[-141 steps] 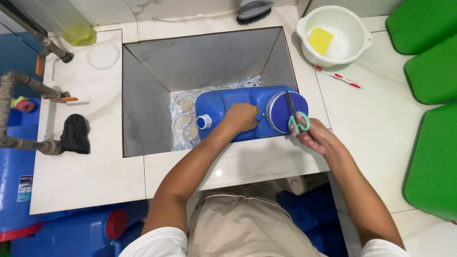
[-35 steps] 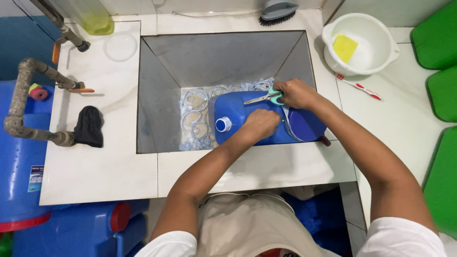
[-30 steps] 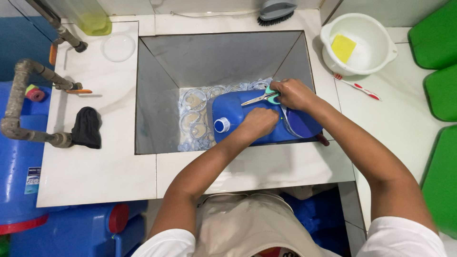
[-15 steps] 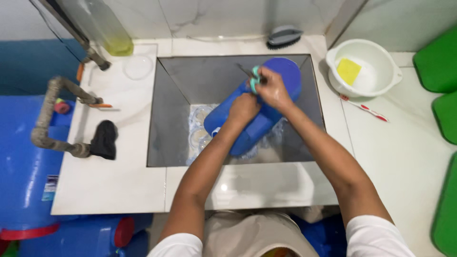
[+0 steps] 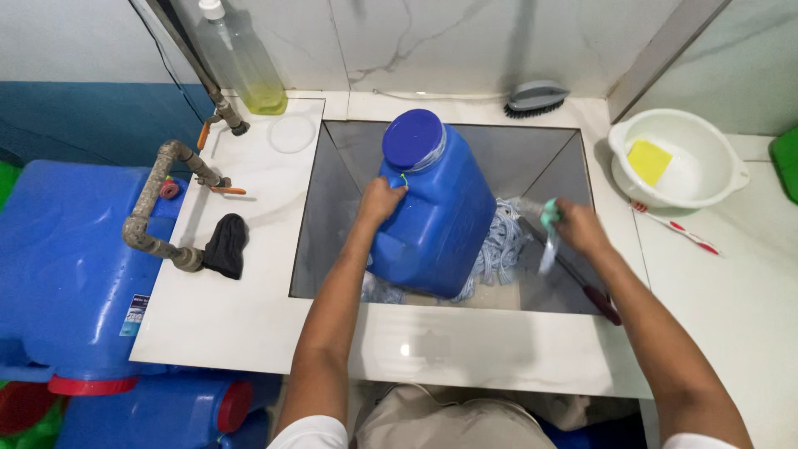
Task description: The person washes blue plastic water jugs at a sink. They scrub the jug with a sponge under running water, remove the red and blue lids and rinse them, cut a strap with scissors, rinse the jug interior, and carry the cleaned jugs to a stack of similar containers.
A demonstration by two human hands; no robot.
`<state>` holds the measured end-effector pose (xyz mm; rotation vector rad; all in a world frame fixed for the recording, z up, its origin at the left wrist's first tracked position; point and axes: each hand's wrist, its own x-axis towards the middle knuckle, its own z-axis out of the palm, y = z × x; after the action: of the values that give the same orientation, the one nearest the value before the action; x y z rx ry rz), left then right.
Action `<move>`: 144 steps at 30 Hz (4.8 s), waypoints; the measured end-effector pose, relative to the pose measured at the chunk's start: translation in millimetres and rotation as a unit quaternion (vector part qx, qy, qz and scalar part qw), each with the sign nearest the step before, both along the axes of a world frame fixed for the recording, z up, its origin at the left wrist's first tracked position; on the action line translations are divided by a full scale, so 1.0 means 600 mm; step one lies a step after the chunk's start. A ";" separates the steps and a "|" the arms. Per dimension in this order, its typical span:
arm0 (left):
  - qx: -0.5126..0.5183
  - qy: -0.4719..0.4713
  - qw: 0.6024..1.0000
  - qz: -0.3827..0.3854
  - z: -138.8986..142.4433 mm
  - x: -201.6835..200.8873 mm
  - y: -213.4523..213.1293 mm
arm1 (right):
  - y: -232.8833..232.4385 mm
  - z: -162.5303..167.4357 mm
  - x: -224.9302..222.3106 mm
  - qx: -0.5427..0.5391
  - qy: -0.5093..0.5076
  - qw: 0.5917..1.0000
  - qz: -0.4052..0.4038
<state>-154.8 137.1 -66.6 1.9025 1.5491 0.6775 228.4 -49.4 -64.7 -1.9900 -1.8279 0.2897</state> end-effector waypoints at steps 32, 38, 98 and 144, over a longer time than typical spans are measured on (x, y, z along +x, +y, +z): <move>0.088 0.047 0.942 -0.321 0.026 0.182 -0.102 | 0.055 0.140 -0.145 0.252 0.142 0.948 -0.133; 0.108 0.137 0.895 -0.411 0.054 0.244 -0.189 | 0.041 0.167 -0.090 -0.020 0.263 0.956 -0.132; -0.225 -0.437 0.823 -0.284 0.210 0.221 -0.211 | -0.006 0.156 -0.131 0.107 0.658 0.745 -0.022; -0.243 -0.671 0.666 0.218 0.030 0.180 -0.052 | -0.170 0.001 -0.173 -0.286 0.784 0.539 0.116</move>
<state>-47.0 106.0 -48.3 0.2365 0.9073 1.2703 124.8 -151.4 -64.1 -0.7243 -0.6103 2.0870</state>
